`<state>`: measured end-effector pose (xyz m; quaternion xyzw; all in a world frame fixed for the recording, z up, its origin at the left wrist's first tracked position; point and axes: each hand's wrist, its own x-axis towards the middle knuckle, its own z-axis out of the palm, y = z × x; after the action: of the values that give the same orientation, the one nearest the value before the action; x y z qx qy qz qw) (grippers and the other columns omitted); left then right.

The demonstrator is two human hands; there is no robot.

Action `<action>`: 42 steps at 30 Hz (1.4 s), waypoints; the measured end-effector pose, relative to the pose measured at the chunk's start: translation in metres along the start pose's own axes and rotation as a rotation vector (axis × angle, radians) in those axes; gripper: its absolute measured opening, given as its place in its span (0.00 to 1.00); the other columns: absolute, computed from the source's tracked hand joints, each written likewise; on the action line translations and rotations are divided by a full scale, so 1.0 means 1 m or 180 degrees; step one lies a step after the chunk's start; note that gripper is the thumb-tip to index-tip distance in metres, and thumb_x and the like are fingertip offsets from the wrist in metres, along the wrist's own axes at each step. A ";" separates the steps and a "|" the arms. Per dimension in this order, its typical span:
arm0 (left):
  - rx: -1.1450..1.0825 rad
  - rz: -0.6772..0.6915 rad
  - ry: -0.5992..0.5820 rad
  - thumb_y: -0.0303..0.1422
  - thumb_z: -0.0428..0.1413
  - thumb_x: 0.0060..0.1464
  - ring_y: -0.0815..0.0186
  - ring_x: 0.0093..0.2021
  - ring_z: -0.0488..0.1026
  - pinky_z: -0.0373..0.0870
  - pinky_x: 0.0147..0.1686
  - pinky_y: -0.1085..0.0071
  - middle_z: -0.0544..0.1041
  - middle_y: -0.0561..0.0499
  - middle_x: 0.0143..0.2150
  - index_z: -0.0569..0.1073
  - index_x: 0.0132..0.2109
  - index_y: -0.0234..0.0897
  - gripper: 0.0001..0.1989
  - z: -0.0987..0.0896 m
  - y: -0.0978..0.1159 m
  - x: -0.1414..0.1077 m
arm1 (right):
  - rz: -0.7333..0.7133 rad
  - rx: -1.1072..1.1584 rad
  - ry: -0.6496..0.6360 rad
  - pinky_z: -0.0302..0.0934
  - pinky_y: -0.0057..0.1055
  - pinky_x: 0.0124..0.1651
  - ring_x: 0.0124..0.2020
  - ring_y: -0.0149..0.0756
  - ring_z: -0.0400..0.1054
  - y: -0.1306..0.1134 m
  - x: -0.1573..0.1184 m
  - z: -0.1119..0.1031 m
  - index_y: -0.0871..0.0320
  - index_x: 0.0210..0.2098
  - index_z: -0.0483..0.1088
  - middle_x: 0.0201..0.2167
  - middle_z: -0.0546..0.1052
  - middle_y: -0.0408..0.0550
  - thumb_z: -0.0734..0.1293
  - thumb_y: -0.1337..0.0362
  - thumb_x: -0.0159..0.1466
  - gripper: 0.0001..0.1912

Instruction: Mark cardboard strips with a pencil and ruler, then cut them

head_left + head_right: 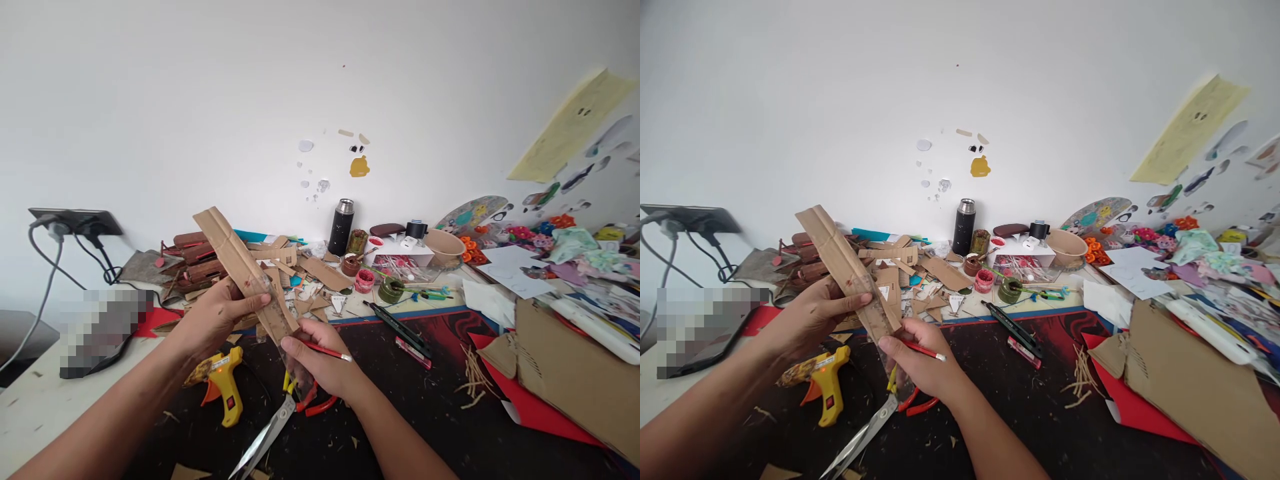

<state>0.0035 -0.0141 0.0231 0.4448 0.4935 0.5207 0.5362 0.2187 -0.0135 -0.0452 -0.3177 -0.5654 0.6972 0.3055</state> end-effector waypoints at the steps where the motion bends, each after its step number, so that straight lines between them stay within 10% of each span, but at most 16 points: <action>1: -0.0026 -0.0019 -0.0030 0.45 0.82 0.36 0.50 0.42 0.87 0.85 0.46 0.59 0.90 0.43 0.39 0.86 0.40 0.39 0.25 0.000 -0.001 0.000 | 0.0006 0.0005 -0.0035 0.65 0.24 0.23 0.21 0.29 0.70 0.000 0.000 0.000 0.55 0.41 0.72 0.27 0.77 0.39 0.77 0.33 0.62 0.32; 32: -0.0699 -0.0326 -0.0380 0.43 0.78 0.50 0.43 0.52 0.88 0.86 0.56 0.52 0.90 0.37 0.48 0.86 0.45 0.36 0.21 0.000 -0.019 -0.001 | -0.0168 -0.0106 0.0216 0.57 0.25 0.20 0.16 0.28 0.64 -0.005 -0.001 -0.002 0.54 0.34 0.69 0.23 0.76 0.40 0.75 0.33 0.65 0.30; 42: -0.0755 -0.0169 0.0172 0.38 0.80 0.46 0.45 0.50 0.88 0.90 0.49 0.54 0.89 0.39 0.47 0.82 0.35 0.36 0.17 0.001 -0.015 -0.001 | -0.0156 -0.0073 0.0192 0.59 0.26 0.21 0.16 0.28 0.64 -0.005 -0.001 -0.002 0.54 0.36 0.71 0.24 0.76 0.40 0.75 0.35 0.66 0.28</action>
<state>0.0063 -0.0162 0.0085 0.3509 0.4543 0.5728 0.5851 0.2210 -0.0124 -0.0405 -0.3281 -0.5715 0.6731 0.3356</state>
